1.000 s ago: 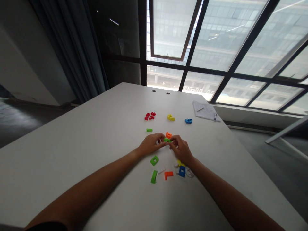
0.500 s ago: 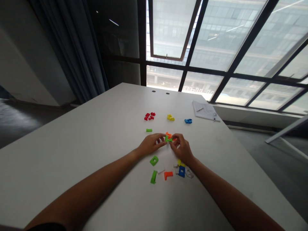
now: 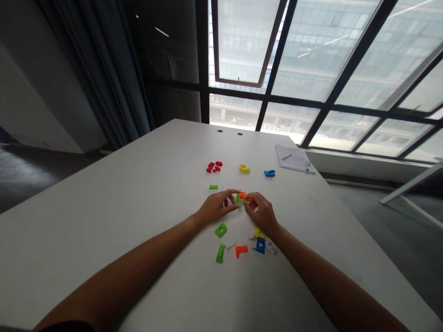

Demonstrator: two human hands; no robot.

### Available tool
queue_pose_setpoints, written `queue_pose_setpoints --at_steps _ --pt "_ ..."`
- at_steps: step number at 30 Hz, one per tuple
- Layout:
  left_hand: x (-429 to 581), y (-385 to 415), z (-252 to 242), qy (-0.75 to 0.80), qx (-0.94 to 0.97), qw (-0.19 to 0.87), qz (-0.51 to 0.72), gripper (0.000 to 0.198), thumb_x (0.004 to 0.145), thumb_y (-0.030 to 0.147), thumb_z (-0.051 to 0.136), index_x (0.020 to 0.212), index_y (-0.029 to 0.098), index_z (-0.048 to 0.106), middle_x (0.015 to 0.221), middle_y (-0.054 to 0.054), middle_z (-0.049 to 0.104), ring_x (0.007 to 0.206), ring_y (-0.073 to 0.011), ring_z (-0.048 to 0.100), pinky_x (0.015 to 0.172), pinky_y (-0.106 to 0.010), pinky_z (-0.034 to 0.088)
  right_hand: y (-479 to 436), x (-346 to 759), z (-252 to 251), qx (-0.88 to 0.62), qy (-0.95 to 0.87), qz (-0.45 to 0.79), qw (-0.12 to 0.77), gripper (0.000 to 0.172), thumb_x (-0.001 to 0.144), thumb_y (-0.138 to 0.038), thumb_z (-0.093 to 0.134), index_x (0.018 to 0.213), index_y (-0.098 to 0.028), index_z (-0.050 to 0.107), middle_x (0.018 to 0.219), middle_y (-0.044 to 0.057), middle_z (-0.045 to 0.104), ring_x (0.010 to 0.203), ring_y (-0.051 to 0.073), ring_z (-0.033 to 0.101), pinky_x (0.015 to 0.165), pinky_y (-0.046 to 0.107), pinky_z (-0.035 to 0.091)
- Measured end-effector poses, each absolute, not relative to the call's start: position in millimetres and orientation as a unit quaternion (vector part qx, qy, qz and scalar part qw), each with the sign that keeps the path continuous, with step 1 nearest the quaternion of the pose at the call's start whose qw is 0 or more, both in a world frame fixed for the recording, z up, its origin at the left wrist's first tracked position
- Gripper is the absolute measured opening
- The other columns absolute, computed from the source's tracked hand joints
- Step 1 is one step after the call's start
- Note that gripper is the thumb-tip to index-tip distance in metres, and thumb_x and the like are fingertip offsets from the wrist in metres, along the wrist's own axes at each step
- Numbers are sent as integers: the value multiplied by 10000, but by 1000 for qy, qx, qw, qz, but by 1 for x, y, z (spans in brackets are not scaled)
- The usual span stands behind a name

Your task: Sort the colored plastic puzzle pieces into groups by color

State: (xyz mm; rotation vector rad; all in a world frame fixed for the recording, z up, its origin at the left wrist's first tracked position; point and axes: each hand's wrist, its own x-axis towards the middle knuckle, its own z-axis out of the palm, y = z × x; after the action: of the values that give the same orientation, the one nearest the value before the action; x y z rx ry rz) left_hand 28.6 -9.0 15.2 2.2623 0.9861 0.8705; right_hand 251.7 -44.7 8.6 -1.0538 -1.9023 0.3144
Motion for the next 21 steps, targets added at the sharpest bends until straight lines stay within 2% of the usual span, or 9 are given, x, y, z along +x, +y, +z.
queue_pose_setpoints --at_steps 7,13,18,21 --pt "10 -9 26 412 852 106 304 406 939 567 607 1213 275 673 772 20 676 664 -142 614 653 -255 418 -38 254 2 -460 -753 136 451 172 937 -285 605 1079 -193 632 1002 63 698 691 155 624 696 274 539" --pt "-40 17 38 436 879 -13 195 395 905 570 596 1115 256 709 826 -31 724 693 -181 652 603 -250 372 -34 256 -5 -489 -736 173 435 221 955 -304 551 1125 -181 619 865 44 689 676 156 625 653 249 524" --pt "-47 27 35 504 849 -53 151 564 831 632 647 1250 258 600 839 -37 737 679 -221 672 563 -255 340 -34 258 -8 -481 -744 186 425 221 947 -326 553 1110 -195 627 835 29 662 679 152 608 636 235 499" --pt "-42 25 30 507 849 -55 142 555 852 629 629 1265 262 570 848 -38 745 678 -231 679 565 -258 334 -34 258 -5 -477 -750 188 417 173 921 -305 568 1017 -192 658 782 17 649 634 144 572 629 240 481"
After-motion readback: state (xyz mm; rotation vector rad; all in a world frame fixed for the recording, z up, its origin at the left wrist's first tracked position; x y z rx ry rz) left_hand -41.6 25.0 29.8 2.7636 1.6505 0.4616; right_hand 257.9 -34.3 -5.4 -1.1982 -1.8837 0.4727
